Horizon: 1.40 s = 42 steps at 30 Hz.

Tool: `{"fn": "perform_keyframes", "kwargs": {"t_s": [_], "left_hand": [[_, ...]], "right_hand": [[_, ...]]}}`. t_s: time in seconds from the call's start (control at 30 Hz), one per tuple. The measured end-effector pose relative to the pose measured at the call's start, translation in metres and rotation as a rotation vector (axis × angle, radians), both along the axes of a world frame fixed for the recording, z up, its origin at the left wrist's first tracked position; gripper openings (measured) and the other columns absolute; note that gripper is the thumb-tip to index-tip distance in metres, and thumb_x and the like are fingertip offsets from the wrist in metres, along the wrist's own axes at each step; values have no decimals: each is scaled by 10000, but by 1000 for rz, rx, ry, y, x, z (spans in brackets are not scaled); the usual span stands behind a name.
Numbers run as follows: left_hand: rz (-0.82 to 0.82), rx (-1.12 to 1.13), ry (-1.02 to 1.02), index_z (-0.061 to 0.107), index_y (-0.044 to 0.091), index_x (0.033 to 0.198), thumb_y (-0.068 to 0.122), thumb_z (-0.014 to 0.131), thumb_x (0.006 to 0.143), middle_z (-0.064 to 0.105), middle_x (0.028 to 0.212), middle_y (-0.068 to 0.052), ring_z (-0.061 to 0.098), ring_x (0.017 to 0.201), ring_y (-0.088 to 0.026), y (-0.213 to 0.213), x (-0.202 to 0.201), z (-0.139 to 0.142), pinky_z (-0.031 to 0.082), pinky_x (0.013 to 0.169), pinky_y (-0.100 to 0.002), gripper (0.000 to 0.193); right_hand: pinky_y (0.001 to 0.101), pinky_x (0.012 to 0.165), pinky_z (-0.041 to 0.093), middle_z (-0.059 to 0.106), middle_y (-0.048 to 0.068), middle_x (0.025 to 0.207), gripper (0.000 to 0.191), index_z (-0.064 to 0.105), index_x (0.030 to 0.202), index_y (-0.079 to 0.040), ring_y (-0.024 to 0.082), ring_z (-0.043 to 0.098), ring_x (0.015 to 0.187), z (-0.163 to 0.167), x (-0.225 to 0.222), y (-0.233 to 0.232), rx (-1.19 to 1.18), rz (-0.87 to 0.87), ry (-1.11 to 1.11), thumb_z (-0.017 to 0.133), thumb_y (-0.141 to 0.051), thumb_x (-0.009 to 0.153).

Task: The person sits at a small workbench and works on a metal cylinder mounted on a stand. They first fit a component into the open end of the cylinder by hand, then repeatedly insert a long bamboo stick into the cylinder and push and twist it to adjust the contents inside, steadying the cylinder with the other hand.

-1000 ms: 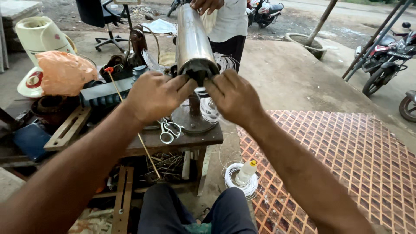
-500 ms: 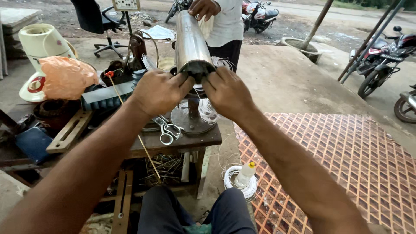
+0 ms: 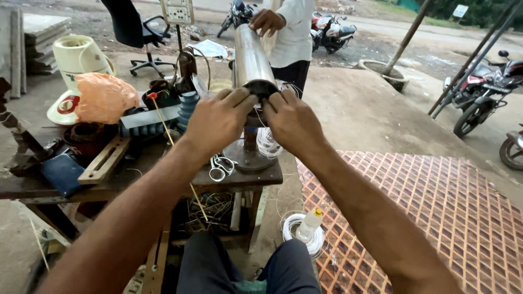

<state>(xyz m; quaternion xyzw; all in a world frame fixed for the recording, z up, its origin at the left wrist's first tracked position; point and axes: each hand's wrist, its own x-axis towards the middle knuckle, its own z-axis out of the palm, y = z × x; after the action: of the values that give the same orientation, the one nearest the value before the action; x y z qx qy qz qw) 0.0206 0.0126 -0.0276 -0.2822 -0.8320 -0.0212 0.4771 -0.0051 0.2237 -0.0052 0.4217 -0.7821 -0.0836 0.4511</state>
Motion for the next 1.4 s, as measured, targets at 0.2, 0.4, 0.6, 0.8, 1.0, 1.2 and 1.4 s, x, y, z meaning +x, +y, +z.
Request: {"fn": "perform_keyframes", "kwargs": {"t_s": [0.2, 0.4, 0.6, 0.8, 1.0, 1.2, 1.4], "left_hand": [[247, -247, -356, 735, 100, 976, 142, 611, 935, 731, 1076, -80, 739, 965, -253, 11, -16, 4, 606, 776, -417, 137], [79, 1, -426, 722, 95, 1048, 162, 604, 938, 741, 971, -123, 750, 790, -326, 1, -4, 1, 595, 646, -472, 175], [77, 62, -536, 721, 109, 963, 387, 603, 1005, 734, 845, -121, 750, 790, -333, 10, -1, 10, 586, 704, -490, 306], [121, 44, -528, 734, 107, 984, 417, 633, 971, 743, 931, -133, 739, 858, -350, 13, 0, 11, 576, 735, -500, 327], [125, -33, -377, 721, 89, 1110, 242, 637, 960, 690, 1163, -92, 698, 1042, -303, 0, -6, 17, 587, 805, -462, 230], [135, -136, -19, 763, 109, 992, 172, 699, 855, 570, 1298, -113, 608, 1170, -325, 0, -3, 20, 599, 868, -450, 164], [208, -302, -251, 800, 61, 939, 77, 747, 771, 317, 1646, -150, 556, 1310, -409, 6, -18, 36, 636, 769, -430, 177]], "right_hand": [[370, 647, 580, 608, 117, 879, 136, 713, 909, 28, 271, 646, 854, -13, 1, -14, 94, -111, 40, 660, -87, 861], [386, 720, 589, 692, 130, 1003, 269, 767, 1091, 6, 271, 683, 903, -40, 17, 10, -330, 100, -101, 753, -145, 868], [302, 653, 605, 780, 132, 912, 222, 775, 1048, -42, 179, 765, 722, -71, 7, 14, -824, 95, -684, 802, -216, 913], [314, 634, 611, 762, 153, 909, 223, 770, 1007, -4, 204, 756, 741, -77, 13, 3, -807, 141, -656, 820, -191, 897], [384, 737, 597, 700, 130, 1010, 239, 731, 1056, -16, 270, 695, 861, -37, 14, 2, -520, 128, -86, 755, -110, 838], [359, 635, 552, 596, 76, 842, 110, 681, 890, -27, 234, 627, 797, -15, 1, -17, -43, -10, 163, 698, -99, 808], [322, 539, 546, 581, 70, 779, 59, 669, 836, -39, 208, 628, 717, -19, -6, -20, 132, -130, 276, 672, -94, 815]]}}
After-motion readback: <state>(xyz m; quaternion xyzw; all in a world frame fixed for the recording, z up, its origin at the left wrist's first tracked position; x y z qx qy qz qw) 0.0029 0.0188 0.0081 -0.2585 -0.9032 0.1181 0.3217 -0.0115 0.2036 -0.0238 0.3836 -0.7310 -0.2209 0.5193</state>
